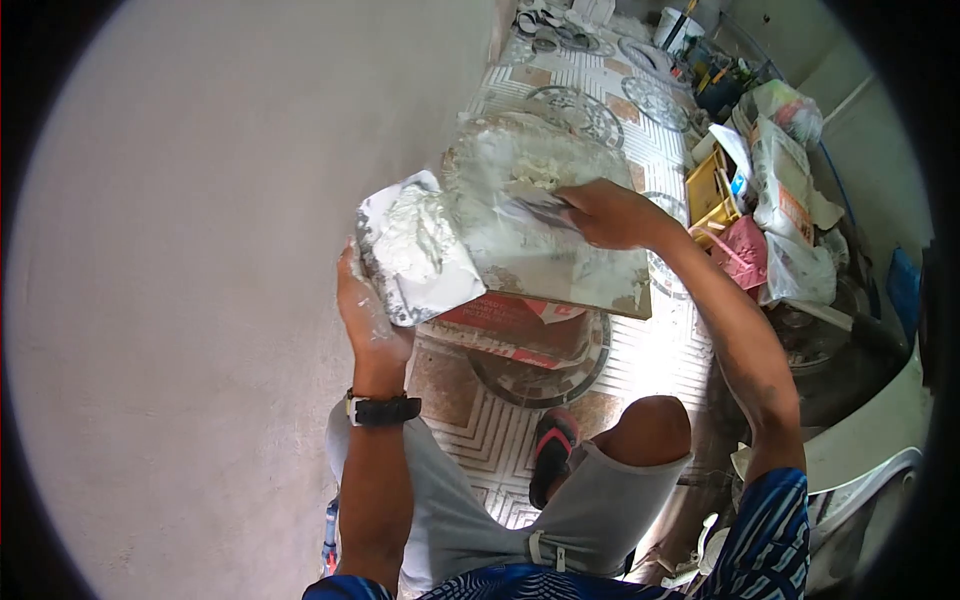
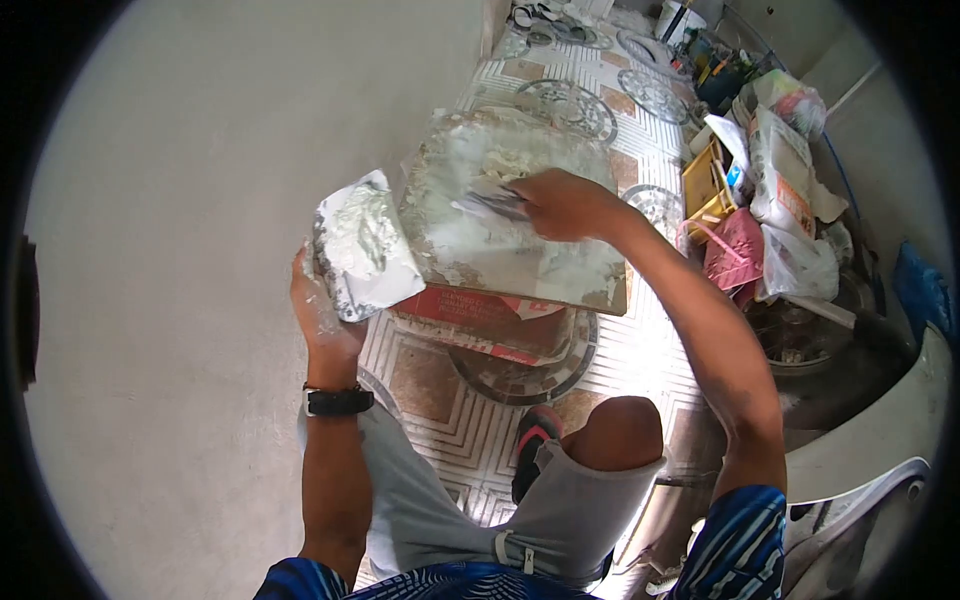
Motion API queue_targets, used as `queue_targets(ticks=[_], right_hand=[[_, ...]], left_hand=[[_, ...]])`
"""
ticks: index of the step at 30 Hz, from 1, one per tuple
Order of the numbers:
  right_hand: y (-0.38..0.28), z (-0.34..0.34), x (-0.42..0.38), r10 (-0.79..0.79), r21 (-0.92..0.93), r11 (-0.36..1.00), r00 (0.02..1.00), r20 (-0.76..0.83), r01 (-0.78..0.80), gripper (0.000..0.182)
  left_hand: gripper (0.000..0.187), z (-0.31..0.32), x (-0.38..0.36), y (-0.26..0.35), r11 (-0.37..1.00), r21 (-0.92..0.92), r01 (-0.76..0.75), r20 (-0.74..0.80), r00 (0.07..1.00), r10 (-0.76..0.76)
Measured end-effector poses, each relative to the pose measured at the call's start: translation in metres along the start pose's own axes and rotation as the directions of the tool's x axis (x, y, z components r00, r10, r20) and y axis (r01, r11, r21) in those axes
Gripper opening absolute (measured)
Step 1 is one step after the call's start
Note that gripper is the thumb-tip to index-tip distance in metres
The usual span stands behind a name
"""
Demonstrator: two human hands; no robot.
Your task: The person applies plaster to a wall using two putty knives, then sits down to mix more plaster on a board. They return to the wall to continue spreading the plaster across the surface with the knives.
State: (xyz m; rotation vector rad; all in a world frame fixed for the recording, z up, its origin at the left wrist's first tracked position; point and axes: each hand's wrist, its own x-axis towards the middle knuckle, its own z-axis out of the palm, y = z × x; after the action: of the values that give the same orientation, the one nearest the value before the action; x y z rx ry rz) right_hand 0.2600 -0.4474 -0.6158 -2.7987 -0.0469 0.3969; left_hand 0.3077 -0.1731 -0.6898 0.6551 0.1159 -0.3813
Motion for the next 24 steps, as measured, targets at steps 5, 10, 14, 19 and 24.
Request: queue_targets(ticks=[5, 10, 14, 19, 24], right_hand=[[0.016, 0.029, 0.060, -0.048, -0.148, 0.988, 0.995, -0.091, 0.034, 0.025], [0.006, 0.053, 0.075, -0.066, -0.160, 0.986, 0.993, -0.102, 0.049, 0.029], [0.000, 0.028, 0.009, -0.353, -0.097, 0.928, 0.933, 0.075, 0.359, 0.015], [0.011, -0.040, -0.076, -0.216, 0.122, 0.973, 0.953, 0.213, 0.194, 0.020], [-0.034, -0.147, -0.159, 0.186, 0.811, 0.522, 0.963, 0.195, -0.265, 0.025]], left_hand=[[0.044, 0.033, -0.008, -0.003, 0.997, 0.067, -0.024, -0.079, 0.996, 0.030], [0.048, 0.052, -0.030, 0.006, 0.994, 0.109, -0.020, -0.199, 0.979, 0.041], [0.052, 0.123, -0.084, 0.063, 0.988, 0.095, 0.118, -0.336, 0.938, -0.080], [0.052, 0.191, -0.141, 0.133, 0.979, 0.036, 0.199, -0.256, 0.949, -0.184], [0.050, 0.255, -0.187, 0.196, 0.977, 0.017, 0.213, -0.280, 0.939, -0.199]])
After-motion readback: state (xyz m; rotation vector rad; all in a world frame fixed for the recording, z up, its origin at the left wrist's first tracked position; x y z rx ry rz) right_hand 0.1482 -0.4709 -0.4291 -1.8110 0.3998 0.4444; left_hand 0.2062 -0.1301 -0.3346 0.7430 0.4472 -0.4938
